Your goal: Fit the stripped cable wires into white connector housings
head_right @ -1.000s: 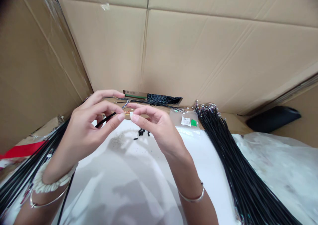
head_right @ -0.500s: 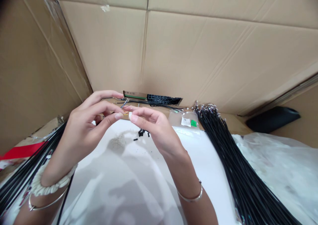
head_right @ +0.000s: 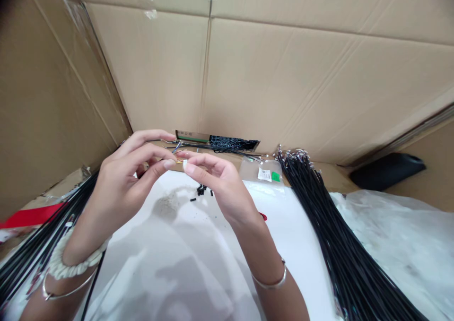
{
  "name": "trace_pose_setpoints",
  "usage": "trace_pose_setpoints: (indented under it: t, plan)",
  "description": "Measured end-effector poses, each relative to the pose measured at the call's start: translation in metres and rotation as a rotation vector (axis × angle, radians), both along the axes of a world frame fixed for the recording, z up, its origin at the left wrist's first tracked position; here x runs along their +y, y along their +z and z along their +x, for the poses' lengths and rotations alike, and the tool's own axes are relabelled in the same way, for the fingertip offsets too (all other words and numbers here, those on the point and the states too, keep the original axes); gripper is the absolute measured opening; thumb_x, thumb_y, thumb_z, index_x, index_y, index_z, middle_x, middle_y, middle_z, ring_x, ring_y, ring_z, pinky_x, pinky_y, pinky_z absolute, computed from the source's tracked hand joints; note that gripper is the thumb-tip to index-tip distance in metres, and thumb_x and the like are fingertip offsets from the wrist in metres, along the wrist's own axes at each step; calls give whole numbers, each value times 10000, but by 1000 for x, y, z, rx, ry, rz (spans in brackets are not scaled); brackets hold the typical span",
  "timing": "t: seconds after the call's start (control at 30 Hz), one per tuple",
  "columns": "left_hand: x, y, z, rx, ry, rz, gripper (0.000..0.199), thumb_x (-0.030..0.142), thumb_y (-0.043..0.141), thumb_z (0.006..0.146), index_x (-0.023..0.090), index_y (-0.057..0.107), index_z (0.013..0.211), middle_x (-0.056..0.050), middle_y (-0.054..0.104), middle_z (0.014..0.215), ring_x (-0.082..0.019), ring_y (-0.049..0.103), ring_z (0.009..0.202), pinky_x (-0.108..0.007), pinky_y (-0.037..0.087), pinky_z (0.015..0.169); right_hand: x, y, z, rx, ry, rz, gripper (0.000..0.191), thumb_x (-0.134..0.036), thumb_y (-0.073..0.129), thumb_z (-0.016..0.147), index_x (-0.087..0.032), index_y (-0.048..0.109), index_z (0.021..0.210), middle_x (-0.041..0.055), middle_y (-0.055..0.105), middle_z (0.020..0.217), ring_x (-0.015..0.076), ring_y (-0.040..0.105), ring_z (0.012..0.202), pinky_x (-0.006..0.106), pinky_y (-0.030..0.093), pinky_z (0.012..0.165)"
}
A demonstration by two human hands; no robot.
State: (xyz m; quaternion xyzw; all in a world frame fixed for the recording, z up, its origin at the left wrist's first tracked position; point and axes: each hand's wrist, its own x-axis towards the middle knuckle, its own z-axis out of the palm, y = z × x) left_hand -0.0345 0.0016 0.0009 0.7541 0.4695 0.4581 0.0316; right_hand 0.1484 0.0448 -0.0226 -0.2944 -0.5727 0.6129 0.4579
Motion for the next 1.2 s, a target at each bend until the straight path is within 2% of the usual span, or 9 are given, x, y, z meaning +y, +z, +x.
trace_pose_setpoints:
  t: [0.2,0.57,0.8,0.97,1.1,1.2]
  plan:
    - [1,0,0,18,26,16,127,163,583,996,203,674,917,-25,670,1256,-108,692,874,-196,444,570,-3,1,-3,-11,-65,26,95,-352,829,822,-274,778,802,17,762,1262,235,674,1196,396,496,1019]
    - [2,-1,2,22,30,61,129,148,587,983,201,665,895,-37,681,1222,-96,655,742,-207,438,543,-3,-3,-5,-70,-120,182,87,-362,792,863,-285,755,842,9,750,1280,264,590,1326,440,430,1021]
    - [1,-3,4,35,49,124,118,135,593,975,195,659,898,-43,682,1182,-113,664,763,-236,457,575,-6,-3,-6,-112,-164,265,93,-347,772,886,-285,728,832,4,742,1300,267,587,1328,419,424,927]
    - [0,-3,5,33,48,149,125,121,590,971,200,655,901,-43,679,1177,-130,668,804,-243,457,571,-8,-3,-7,-138,-183,328,77,-326,750,908,-277,724,856,16,732,1312,271,581,1338,430,424,950]
    - [0,-3,6,23,50,143,114,121,606,964,199,661,902,-36,675,1174,-104,645,749,-235,457,559,-8,-3,-5,-149,-193,359,68,-314,743,915,-275,722,863,18,732,1313,276,589,1331,421,434,919]
    - [2,-3,4,-5,29,141,110,126,628,958,206,680,905,-41,663,1183,-116,656,821,-227,476,575,-8,-2,-5,-175,-235,423,54,-287,731,923,-276,720,871,18,736,1309,275,617,1289,411,435,876]
